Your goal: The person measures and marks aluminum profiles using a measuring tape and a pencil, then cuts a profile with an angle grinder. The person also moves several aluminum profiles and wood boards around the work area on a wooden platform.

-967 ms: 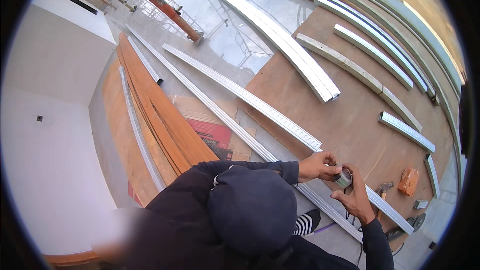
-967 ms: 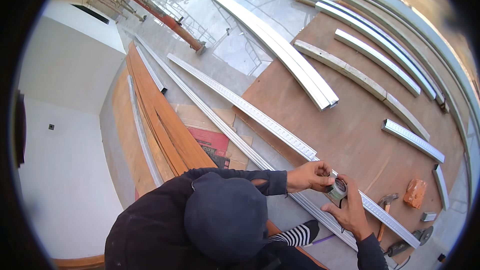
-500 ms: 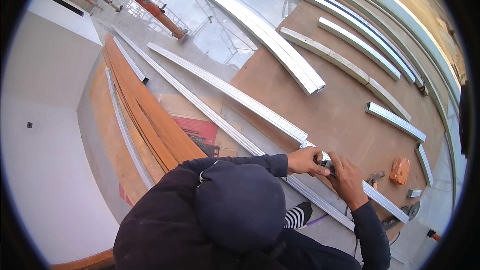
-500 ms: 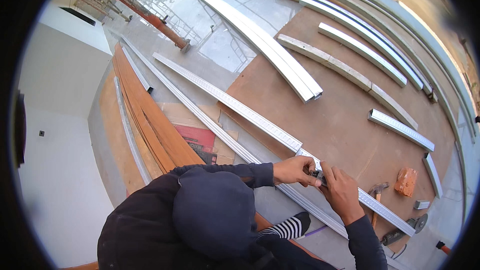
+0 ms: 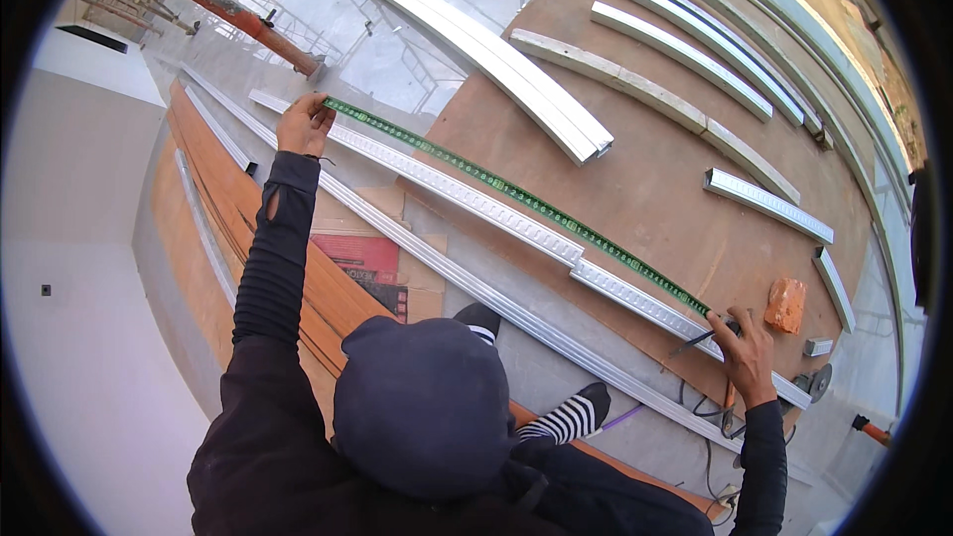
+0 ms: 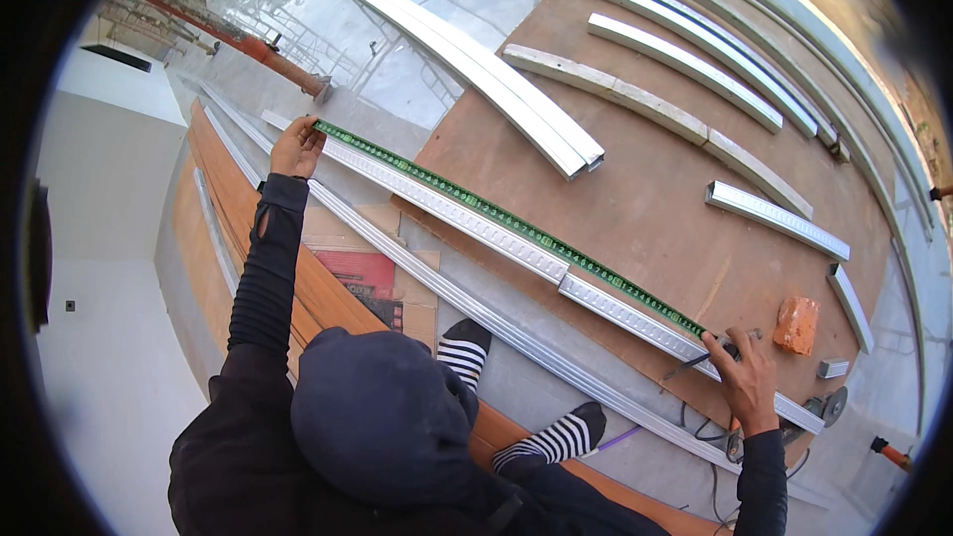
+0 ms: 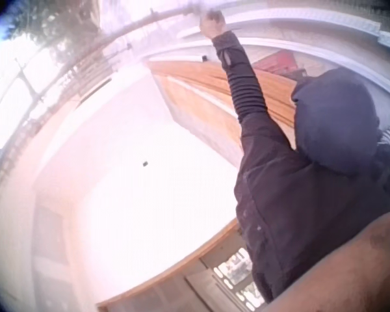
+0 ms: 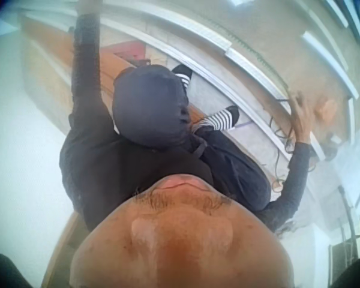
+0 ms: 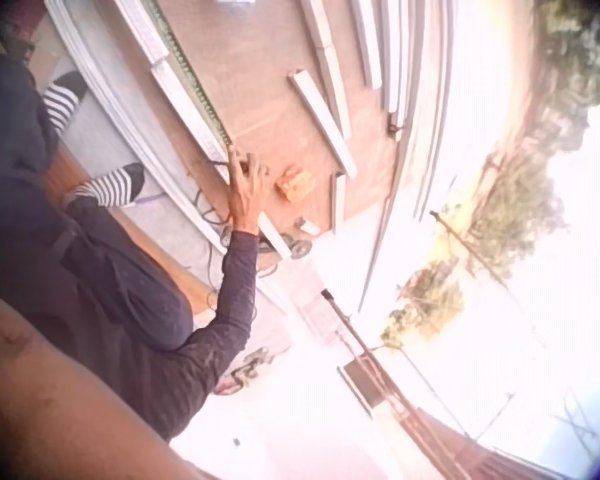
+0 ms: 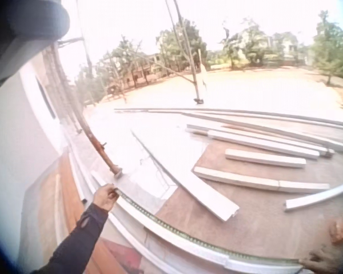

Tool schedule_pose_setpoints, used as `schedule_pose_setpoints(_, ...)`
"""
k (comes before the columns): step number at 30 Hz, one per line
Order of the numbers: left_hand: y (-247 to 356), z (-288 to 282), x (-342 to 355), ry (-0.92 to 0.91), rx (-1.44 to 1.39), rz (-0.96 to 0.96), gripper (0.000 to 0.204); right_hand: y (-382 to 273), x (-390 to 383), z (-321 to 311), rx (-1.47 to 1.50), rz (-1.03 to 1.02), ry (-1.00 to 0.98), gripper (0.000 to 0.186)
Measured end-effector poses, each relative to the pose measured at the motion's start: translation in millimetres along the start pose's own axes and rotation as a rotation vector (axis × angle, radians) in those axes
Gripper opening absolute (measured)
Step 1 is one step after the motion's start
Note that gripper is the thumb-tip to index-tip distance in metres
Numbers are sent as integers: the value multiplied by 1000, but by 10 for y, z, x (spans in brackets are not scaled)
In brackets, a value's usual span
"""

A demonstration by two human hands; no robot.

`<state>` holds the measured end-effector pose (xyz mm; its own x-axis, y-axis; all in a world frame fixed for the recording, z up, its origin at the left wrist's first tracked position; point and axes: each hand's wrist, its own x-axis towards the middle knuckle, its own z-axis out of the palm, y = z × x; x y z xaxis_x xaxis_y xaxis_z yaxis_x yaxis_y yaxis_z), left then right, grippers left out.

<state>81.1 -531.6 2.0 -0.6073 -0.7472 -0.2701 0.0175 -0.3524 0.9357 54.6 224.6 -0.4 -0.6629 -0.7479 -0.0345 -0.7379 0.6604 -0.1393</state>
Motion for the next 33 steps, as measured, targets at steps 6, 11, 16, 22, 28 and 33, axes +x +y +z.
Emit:
schedule_pose_setpoints(6,-28,-191,297,154,-106,8,14,-175,353,-122,56,-25,-27,52)
schedule_pose_setpoints(11,-346,489,-415,-73,-106,-241,72,-512,918,-417,85,2,34,46)
schedule_pose_setpoints(16,-744,1182,-1459,-436,-48,-461,78,-935,1568,-580,56,-59,77,37)
schedule_pose_setpoints(22,-1136,1508,-1888,-323,-71,-393,24,-1286,1897,-386,-8,-133,109,25)
schedule_pose_setpoints(28,-1259,1384,-1761,-120,-52,-220,14,-1357,1764,-249,-9,-178,143,31)
schedule_pose_setpoints(33,-877,346,-798,169,2,-41,11,-1265,1408,-340,61,-200,-3,41)
